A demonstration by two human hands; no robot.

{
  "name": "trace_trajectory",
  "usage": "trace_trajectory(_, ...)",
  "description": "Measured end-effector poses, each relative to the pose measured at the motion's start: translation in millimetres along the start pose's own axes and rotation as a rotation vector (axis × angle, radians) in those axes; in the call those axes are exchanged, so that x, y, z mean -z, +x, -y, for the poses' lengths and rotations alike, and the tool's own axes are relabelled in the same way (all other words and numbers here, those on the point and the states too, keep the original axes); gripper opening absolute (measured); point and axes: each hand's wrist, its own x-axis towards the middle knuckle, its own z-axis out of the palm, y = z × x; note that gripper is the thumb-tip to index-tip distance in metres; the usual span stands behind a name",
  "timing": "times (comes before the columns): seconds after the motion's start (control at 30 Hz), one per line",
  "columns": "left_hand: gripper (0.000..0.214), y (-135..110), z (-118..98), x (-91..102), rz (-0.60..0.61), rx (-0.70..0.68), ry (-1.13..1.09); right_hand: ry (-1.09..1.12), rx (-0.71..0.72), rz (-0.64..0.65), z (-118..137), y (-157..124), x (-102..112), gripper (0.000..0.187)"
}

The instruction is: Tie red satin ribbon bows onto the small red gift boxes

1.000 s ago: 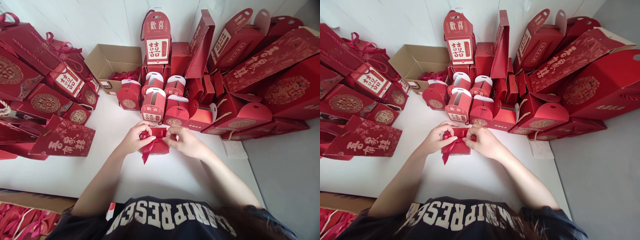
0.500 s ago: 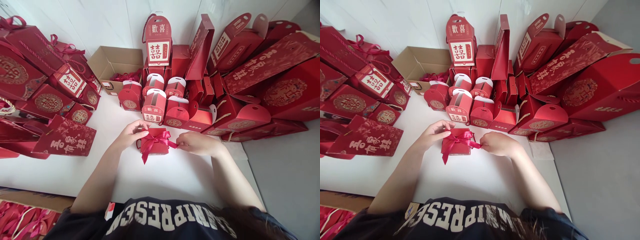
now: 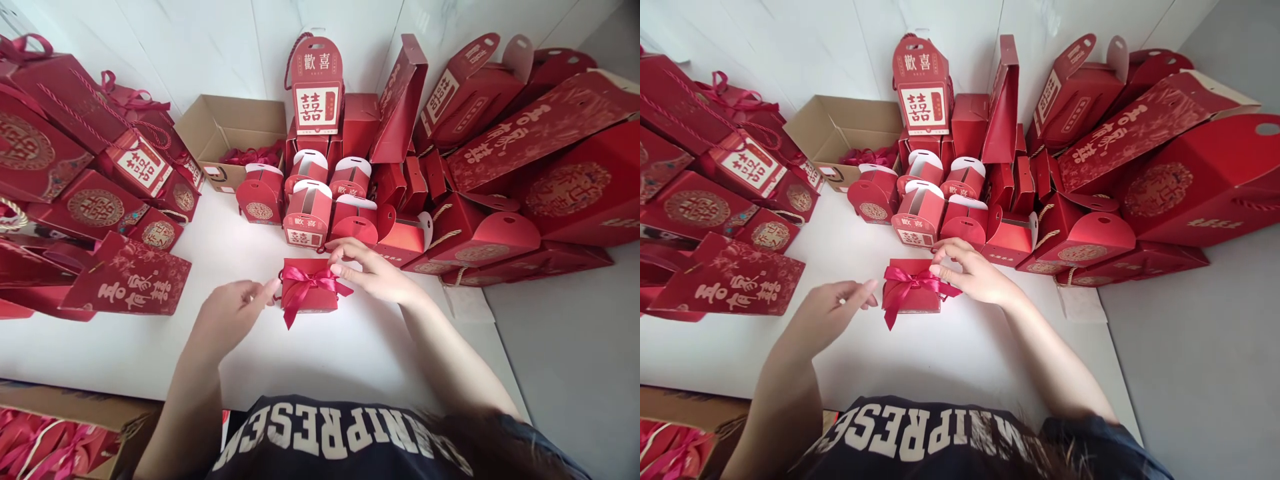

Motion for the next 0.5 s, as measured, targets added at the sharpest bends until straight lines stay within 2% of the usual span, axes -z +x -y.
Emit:
trace_trajectory(0.07, 0.046, -12.3, 2.9, -13.8, 0.089, 0.045, -0.085, 0.031, 0.013, 0.045, -3.1, 2.0, -2.5, 0.023)
trace_trajectory(0.2, 0.046, -20.5, 3.5, -41.3, 0.244, 0.143, -0.442, 0.039, 0.055, 0.106, -2.6, 2.5, -3.1, 0.025)
trace_trajectory(0.27, 0.042, -17.0, 3.8, -47.7, 0.223, 0.165, -0.577, 0.044, 0.056, 0.135, 1.9, 0.2, -1.0, 0.025)
trace_trajectory(0.4, 0.036, -3.1, 10.8, -46.8, 0.059, 0.138, -0.746, 0.08, 0.047, 0.194, 12.1, -6.1, 5.5, 0.021)
trace_trajectory(0.5, 0.04, 5.0, 14.8, -44.8, 0.04, 0.147, -0.787, 0.094, 0.026, 0.197, 12.7, -7.0, 7.4, 0.027)
